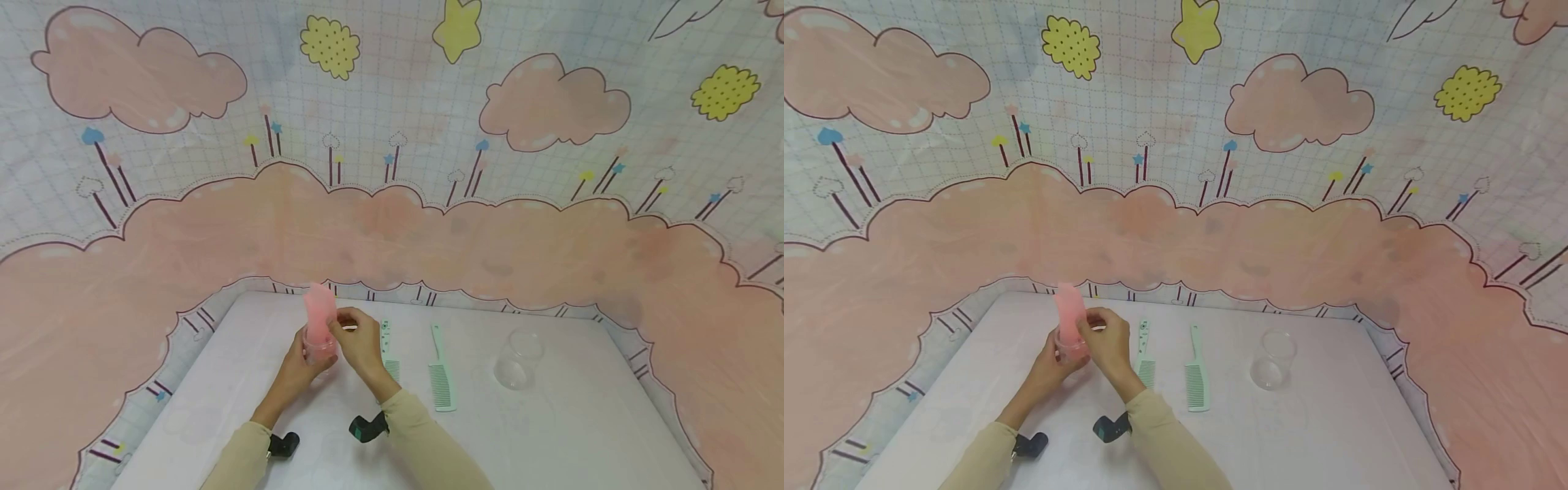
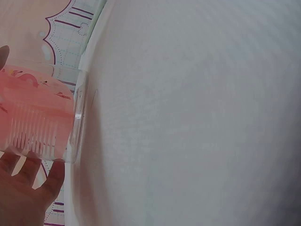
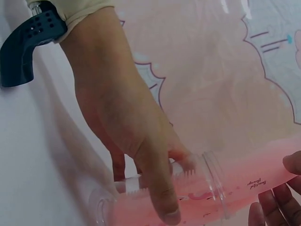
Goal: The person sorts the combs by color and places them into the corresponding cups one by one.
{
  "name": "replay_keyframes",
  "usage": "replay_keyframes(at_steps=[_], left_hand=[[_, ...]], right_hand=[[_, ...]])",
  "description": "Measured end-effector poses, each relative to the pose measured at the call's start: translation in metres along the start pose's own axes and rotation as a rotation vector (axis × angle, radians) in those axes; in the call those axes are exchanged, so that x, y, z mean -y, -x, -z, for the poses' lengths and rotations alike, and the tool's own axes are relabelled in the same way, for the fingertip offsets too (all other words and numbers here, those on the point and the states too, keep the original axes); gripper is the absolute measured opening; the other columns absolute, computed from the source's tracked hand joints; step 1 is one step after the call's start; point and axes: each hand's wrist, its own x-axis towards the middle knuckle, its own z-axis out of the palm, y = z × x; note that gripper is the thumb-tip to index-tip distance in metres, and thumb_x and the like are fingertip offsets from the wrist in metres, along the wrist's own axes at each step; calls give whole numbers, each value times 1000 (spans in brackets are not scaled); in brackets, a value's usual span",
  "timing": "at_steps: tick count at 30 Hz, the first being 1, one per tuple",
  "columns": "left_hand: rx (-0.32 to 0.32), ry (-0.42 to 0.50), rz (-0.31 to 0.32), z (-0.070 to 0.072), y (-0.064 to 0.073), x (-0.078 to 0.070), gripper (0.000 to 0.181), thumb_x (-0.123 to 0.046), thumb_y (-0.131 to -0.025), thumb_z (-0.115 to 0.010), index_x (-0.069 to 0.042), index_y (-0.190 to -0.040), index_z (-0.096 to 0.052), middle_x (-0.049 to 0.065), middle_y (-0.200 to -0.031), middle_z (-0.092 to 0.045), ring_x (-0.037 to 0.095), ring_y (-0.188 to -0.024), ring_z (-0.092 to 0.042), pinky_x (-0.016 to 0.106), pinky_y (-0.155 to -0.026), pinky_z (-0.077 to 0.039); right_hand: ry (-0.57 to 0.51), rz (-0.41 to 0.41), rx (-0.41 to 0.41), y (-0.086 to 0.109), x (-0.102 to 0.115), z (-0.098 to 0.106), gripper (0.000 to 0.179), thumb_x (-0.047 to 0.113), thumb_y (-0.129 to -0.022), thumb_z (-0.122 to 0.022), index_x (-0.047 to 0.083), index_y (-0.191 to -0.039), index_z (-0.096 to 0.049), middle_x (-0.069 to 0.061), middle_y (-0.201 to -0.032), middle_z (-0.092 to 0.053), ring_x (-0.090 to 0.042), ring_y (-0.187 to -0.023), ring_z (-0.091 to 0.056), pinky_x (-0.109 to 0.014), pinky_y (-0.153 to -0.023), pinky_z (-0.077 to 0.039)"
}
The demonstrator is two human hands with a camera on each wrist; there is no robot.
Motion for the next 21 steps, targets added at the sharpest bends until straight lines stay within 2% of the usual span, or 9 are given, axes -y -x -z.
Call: replay_keyframes(at_steps=[8,16,21], left_hand=[[-9,9,-10,1,1,1,102,-43,-83,-77,-14,-157,-12,19,-159,-28,40,-145,-33,61,-112,-35],[-21,10,-41,-1,1,4,101,-45,-82,-78,-12,-155,-17,20,-156,-32,39,-143,-36,59,-113,-35],[-21,9,-52,-1,1,4,100,-45,-82,-78,-13,-155,-17,19,-157,-32,39,-143,-37,58,-113,-36]], right_hand=[[-21,-3,-10,2,-7,-5,10,14,-86,-73,9,-94,-73,-6,-88,-73,-7,-82,-67,-17,-72,-56],[19,-15,-16,2,-18,-11,9,11,-84,-75,8,-91,-73,-6,-85,-73,-5,-77,-65,-16,-70,-54],[85,-18,-30,2,-19,-11,8,14,-82,-77,11,-90,-74,-3,-82,-72,-2,-74,-60,-15,-67,-49]])
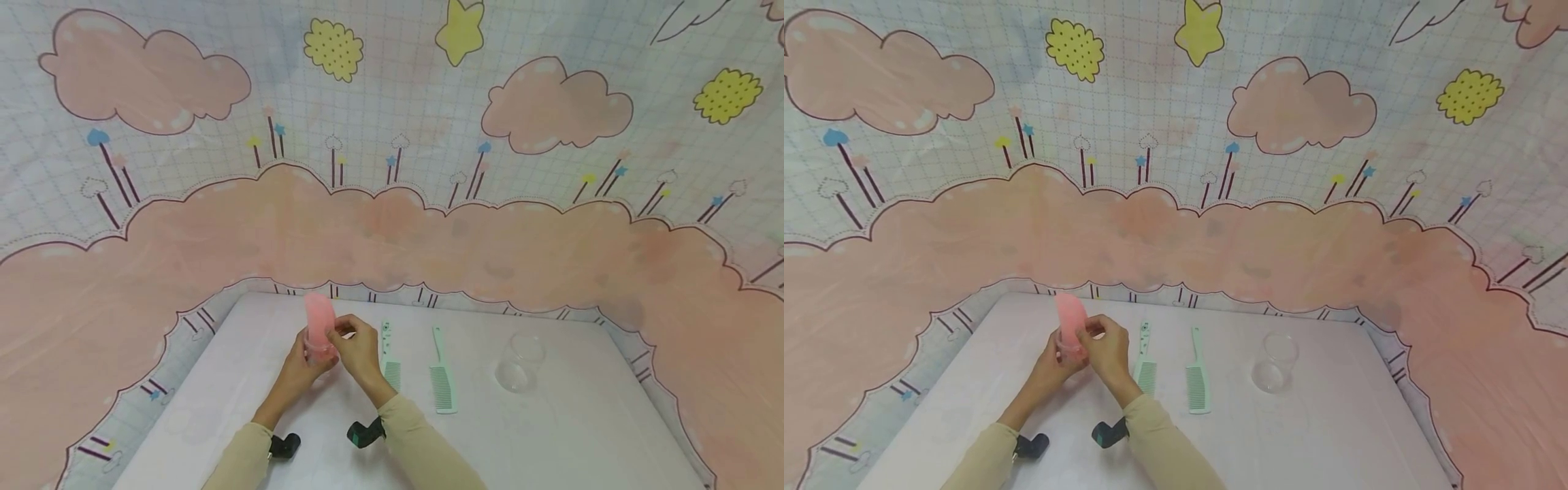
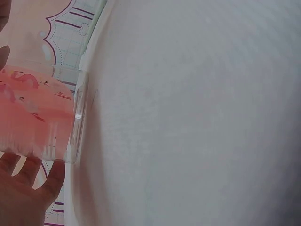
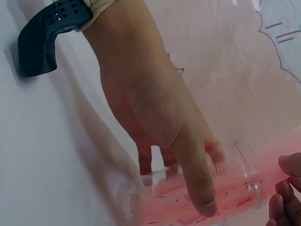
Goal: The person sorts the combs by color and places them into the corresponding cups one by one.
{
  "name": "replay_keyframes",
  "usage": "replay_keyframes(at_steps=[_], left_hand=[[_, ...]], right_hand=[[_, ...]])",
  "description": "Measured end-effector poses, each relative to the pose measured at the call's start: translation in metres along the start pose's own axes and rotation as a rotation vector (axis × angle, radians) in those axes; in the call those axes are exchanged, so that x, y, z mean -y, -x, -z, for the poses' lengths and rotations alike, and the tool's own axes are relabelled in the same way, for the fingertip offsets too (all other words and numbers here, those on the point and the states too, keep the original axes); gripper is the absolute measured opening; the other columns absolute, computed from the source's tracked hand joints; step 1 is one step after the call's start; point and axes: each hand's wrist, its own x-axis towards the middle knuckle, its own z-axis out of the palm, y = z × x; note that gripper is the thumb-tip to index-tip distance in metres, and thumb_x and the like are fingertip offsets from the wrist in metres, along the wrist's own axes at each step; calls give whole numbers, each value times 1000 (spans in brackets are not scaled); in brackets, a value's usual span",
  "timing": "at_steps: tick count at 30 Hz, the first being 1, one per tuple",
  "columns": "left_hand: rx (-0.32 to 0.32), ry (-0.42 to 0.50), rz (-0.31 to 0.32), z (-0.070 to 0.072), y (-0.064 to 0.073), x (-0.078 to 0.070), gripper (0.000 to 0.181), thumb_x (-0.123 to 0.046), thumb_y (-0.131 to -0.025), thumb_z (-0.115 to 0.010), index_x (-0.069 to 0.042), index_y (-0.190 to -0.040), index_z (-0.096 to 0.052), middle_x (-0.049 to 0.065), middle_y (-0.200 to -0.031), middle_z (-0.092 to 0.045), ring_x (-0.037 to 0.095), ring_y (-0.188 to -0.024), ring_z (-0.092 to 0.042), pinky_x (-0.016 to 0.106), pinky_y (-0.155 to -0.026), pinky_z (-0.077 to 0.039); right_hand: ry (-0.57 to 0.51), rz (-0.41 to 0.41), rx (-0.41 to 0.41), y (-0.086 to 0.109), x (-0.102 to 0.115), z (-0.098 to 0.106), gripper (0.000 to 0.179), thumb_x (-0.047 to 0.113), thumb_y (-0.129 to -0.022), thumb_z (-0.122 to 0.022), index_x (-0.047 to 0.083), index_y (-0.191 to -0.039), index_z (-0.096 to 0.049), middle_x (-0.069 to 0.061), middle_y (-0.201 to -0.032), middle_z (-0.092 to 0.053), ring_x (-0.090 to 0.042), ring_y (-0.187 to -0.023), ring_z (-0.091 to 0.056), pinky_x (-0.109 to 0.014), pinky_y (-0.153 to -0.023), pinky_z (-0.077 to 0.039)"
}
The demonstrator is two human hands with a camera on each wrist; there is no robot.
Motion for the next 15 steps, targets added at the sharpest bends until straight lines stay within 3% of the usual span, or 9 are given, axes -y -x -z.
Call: replay_keyframes(at_steps=[6,15], left_hand=[[-2,8,16,0,3,0,102,-45,-81,-78,-14,-155,-16,18,-157,-32,39,-142,-38,59,-113,-36],[-14,17,20,-1,6,0,101,-41,-80,-80,-14,-155,-18,19,-155,-35,38,-140,-41,57,-112,-39]], right_hand=[[25,-5,-1,4,-6,-2,7,12,-80,-78,12,-85,-73,-1,-79,-71,-4,-72,-57,-14,-63,-45],[68,43,-34,8,-11,-5,11,13,-77,-78,12,-85,-71,-2,-83,-66,-12,-77,-57,-16,-68,-44]])
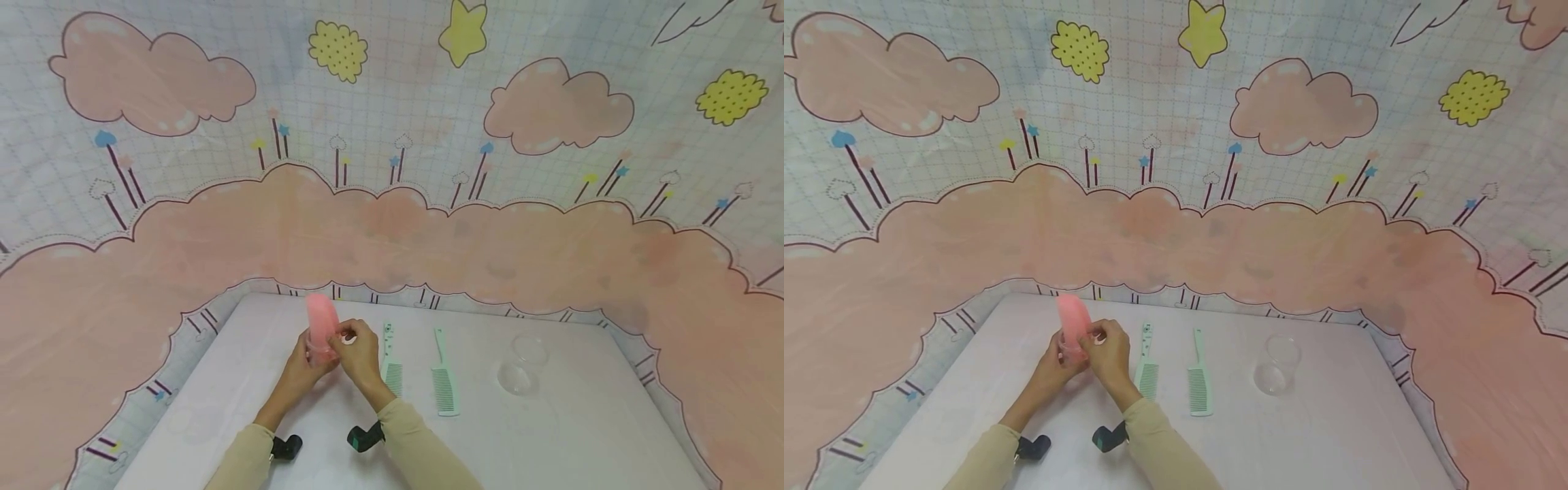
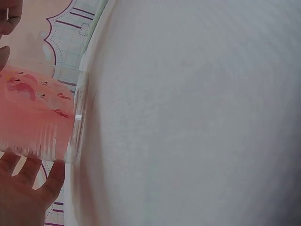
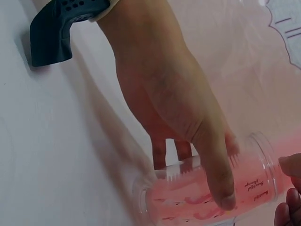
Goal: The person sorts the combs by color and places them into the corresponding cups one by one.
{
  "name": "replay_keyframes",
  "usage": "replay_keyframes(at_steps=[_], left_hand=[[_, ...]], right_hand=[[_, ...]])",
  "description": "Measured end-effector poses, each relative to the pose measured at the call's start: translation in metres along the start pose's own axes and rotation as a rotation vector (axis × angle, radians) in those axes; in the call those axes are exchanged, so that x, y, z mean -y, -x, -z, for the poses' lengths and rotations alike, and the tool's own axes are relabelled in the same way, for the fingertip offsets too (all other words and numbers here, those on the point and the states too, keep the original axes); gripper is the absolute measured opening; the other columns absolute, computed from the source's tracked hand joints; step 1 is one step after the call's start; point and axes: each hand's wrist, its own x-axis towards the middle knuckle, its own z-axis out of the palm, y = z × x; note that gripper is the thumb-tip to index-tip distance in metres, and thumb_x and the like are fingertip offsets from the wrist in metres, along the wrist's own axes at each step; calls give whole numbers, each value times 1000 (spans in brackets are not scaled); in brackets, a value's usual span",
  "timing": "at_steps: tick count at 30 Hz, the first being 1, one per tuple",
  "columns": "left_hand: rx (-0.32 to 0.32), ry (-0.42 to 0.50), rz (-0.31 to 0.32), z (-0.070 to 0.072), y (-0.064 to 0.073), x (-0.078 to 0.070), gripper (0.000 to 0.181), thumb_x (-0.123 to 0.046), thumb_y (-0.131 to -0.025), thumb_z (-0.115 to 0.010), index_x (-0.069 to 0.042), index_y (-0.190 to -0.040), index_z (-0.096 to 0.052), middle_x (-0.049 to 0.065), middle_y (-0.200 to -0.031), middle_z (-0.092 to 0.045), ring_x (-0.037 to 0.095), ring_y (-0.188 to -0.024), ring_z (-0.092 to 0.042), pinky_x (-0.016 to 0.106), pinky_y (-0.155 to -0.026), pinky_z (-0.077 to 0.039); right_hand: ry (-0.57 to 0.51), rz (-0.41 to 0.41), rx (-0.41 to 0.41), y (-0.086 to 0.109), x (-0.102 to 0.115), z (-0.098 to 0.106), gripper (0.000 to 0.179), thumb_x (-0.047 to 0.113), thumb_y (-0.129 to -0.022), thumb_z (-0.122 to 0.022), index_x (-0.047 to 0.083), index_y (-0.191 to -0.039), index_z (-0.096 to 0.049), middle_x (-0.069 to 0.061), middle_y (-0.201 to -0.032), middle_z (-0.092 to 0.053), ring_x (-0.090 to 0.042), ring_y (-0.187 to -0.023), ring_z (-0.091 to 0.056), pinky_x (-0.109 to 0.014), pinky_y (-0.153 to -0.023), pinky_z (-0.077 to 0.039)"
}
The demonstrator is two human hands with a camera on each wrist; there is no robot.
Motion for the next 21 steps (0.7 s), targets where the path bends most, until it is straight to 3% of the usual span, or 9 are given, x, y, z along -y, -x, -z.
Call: replay_keyframes(at_steps=[12,21], left_hand=[[7,6,6,-4,0,2,100,-43,-82,-78,-16,-155,-16,16,-156,-34,38,-142,-37,60,-112,-37],[0,22,-31,-3,-2,2,94,-34,-83,-79,-13,-152,-20,17,-150,-41,37,-137,-43,59,-110,-40]], right_hand=[[-31,-23,21,2,-1,13,18,14,-79,-79,11,-93,-68,-5,-92,-69,-20,-85,-63,-18,-70,-47],[-101,18,13,2,6,32,23,14,-82,-77,6,-100,-66,-9,-100,-71,-21,-95,-66,-45,-84,-55]])
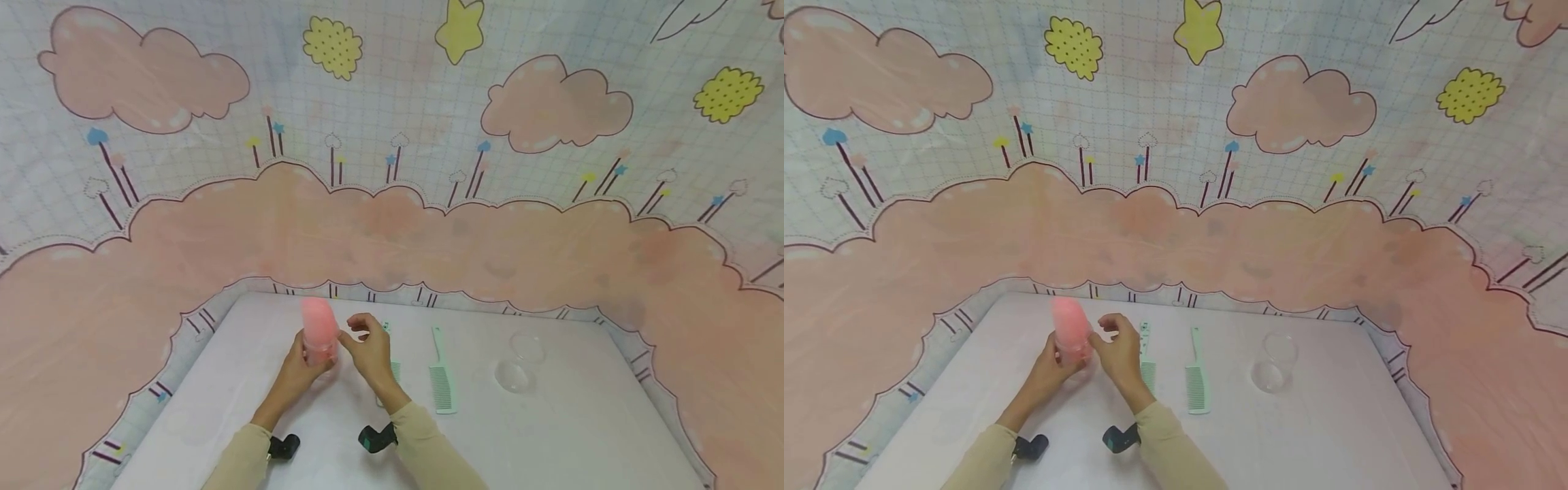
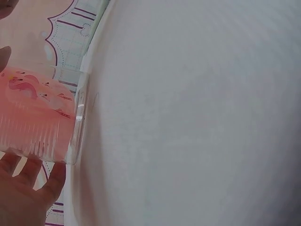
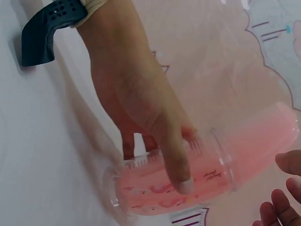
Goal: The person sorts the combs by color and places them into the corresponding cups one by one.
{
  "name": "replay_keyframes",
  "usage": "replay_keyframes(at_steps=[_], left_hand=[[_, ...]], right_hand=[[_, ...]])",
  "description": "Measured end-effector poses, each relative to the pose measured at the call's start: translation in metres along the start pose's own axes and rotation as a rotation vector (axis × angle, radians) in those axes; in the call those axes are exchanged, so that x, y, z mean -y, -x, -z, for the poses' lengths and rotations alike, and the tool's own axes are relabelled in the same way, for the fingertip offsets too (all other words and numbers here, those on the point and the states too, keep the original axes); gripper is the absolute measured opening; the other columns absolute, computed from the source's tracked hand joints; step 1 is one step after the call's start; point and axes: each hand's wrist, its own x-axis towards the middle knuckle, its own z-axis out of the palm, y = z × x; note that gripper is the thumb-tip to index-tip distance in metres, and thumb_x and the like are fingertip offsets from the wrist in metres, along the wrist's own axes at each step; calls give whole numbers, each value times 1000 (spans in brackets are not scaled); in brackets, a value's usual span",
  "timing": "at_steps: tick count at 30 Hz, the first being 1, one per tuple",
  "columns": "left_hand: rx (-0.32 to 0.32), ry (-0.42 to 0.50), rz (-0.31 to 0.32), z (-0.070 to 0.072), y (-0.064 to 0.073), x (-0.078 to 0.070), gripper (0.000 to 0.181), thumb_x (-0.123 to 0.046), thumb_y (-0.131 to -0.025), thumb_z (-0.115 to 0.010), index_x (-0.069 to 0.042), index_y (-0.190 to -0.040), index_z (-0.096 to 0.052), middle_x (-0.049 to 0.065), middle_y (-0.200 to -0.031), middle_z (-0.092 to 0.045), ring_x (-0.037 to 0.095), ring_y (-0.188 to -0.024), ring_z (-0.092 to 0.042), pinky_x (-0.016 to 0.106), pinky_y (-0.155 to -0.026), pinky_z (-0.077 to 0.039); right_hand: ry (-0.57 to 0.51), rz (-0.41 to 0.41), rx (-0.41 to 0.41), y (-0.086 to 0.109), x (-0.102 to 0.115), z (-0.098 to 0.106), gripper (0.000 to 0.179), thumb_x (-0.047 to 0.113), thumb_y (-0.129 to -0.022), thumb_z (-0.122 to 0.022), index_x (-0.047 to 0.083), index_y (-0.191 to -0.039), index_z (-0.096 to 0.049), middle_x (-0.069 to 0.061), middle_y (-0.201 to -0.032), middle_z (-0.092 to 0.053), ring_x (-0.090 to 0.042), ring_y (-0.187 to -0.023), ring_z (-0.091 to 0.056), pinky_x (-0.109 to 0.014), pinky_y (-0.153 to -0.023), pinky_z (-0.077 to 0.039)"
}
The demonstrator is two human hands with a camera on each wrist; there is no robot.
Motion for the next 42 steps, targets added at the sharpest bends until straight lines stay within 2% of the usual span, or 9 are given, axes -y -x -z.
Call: replay_keyframes(at_steps=[12,18,24,27,34,41,42], left_hand=[[29,-8,16,3,-8,-1,98,-39,-83,-78,-13,-154,-17,19,-153,-37,39,-141,-39,60,-111,-37],[14,-6,14,3,-4,0,98,-39,-82,-78,-14,-155,-16,18,-154,-36,39,-143,-36,62,-112,-34],[14,4,26,2,3,1,98,-36,-83,-78,-13,-155,-16,18,-155,-35,40,-143,-35,62,-112,-34],[16,1,30,0,5,-2,98,-37,-84,-77,-12,-155,-15,18,-155,-35,41,-143,-35,62,-112,-35],[20,-17,29,-1,5,-4,98,-38,-84,-77,-12,-155,-15,19,-154,-36,41,-141,-37,61,-111,-37],[18,-22,20,-1,4,-2,97,-37,-84,-77,-12,-155,-15,18,-153,-37,39,-141,-38,60,-111,-37],[18,-22,20,-1,4,-1,97,-37,-84,-77,-12,-155,-15,18,-153,-37,39,-141,-38,60,-111,-37]], right_hand=[[-38,-24,-47,-5,8,28,23,16,-84,-77,9,-103,-66,-10,-102,-69,-24,-100,-64,-44,-89,-54],[-58,-31,-59,-2,10,46,27,10,-85,-75,3,-108,-64,-13,-106,-67,-30,-105,-61,-46,-92,-51],[-77,-49,-56,8,33,72,27,1,-86,-71,-3,-110,-61,-23,-109,-64,-39,-108,-59,-55,-94,-48],[-65,-45,-72,12,41,87,27,1,-86,-70,-5,-111,-60,-25,-110,-64,-40,-108,-59,-54,-94,-49],[-28,-42,-126,13,34,110,29,1,-86,-71,-7,-111,-60,-24,-109,-64,-39,-107,-60,-53,-92,-50],[-17,-54,-159,14,24,131,28,2,-87,-70,-3,-112,-60,-24,-112,-63,-38,-108,-59,-54,-93,-49],[-14,-56,-166,13,17,135,29,3,-87,-71,-3,-113,-60,-23,-112,-63,-36,-108,-60,-53,-93,-49]])
